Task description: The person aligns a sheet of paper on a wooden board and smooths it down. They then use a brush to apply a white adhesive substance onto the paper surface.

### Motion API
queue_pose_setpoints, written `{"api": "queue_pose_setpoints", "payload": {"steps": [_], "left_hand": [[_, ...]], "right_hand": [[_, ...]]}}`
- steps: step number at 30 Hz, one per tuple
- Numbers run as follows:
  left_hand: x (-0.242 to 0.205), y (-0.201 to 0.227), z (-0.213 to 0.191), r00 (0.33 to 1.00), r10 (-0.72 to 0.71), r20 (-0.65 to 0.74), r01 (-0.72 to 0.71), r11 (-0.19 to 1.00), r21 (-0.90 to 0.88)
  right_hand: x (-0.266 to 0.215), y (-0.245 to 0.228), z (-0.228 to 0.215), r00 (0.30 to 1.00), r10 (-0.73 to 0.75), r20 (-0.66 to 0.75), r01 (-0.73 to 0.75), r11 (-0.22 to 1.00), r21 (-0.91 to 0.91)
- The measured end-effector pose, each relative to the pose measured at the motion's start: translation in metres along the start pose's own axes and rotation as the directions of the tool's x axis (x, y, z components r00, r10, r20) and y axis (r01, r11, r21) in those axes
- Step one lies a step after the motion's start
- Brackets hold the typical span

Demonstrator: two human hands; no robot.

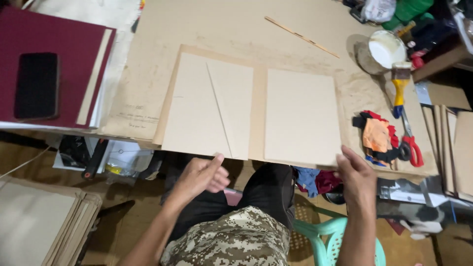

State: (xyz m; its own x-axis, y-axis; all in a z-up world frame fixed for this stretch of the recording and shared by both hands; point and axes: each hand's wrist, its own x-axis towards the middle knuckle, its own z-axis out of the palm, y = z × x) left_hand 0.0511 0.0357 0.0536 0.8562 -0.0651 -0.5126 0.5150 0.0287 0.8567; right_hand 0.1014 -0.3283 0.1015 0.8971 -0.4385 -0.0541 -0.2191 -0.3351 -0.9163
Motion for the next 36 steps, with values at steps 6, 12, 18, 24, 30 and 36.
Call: {"api": "queue_pose_setpoints", "payload": {"steps": [6, 12, 18, 24, 30, 36], "left_hand": [[-0.035, 0.058, -0.046, 0.662, 0.629, -0.407, -0.356, 0.742, 0.568], [0.012, 0.087, -0.071, 0.775, 0.502, -0.385, -0.171, 0.752, 0.637], [0.033, 0.087, -0.070, 0.728, 0.550, -0.408, -0.200, 0.741, 0.642], [0.055, 0.092, -0.086, 0.797, 0.485, -0.360, -0.178, 0.758, 0.628], [0.060, 0.102, -0.089, 0.817, 0.483, -0.314, -0.141, 0.697, 0.703], [0.054, 0.103, -0.084, 0.831, 0.457, -0.316, -0.127, 0.710, 0.692]], "right_hand": [[0.005, 0.044, -0.003, 0.997, -0.059, 0.047, 0.058, 0.998, 0.024], [-0.014, 0.011, 0.025, 0.996, -0.054, 0.071, 0.054, 0.999, -0.002], [-0.011, 0.015, 0.029, 0.994, -0.072, 0.081, 0.073, 0.997, -0.019], [-0.001, 0.036, 0.034, 0.993, -0.085, 0.080, 0.085, 0.996, 0.008], [0.018, 0.062, 0.031, 0.991, -0.105, 0.089, 0.103, 0.994, 0.022], [0.008, 0.053, 0.033, 0.991, -0.116, 0.073, 0.118, 0.993, -0.023]]}}
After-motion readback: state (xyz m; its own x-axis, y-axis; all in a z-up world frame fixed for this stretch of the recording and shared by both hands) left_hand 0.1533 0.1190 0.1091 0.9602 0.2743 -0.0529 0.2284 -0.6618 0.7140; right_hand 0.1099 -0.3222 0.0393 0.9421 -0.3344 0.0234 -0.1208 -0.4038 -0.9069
